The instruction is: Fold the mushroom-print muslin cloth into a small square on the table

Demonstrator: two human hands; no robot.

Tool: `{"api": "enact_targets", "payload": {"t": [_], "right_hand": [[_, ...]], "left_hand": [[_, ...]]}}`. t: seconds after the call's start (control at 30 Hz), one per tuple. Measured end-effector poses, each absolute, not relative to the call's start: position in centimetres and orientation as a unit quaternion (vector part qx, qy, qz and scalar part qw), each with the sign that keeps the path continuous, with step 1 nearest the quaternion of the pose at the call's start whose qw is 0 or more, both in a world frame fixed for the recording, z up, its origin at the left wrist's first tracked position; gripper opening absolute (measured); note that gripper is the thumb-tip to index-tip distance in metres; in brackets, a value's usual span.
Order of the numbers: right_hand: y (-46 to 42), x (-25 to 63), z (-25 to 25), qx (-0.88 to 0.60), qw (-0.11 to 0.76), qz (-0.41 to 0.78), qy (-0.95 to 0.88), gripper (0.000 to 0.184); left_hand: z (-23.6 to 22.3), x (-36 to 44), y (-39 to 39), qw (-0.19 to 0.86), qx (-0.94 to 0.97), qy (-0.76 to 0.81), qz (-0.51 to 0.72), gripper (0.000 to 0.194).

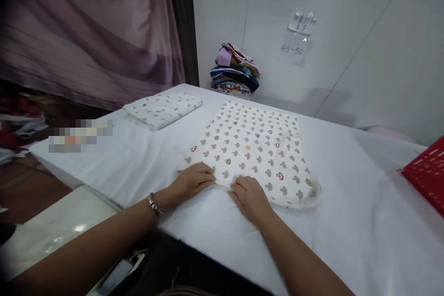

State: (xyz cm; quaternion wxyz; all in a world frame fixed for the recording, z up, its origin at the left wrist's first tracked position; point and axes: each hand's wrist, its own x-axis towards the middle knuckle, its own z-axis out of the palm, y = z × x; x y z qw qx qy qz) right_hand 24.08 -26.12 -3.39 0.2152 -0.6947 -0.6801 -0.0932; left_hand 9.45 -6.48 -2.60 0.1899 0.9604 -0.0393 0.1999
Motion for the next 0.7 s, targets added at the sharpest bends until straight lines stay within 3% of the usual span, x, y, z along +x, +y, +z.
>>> {"api": "enact_targets", "payload": {"t": [0.17,0.4,0.7], "right_hand": [[-26.09,24.18,-3.54,-0.699,0.209,-0.092,-0.678,0.021],[-26.0,24.13,-3.63,-0.707,0.203,-0.107,-0.669,0.025],[-25.75,24.21,-3.42,-0.709,0.195,-0.155,-0.66,0.027]], "left_hand": [[-2.83,9.44,-6.37,0.182,0.964,-0.044,0.188,0.018],[-2.58,9.61,-6.52,0.168,0.968,-0.036,0.184,0.026],[-2.46,9.7,-6.95,0.04,0.977,-0.036,0.207,0.027]]}}
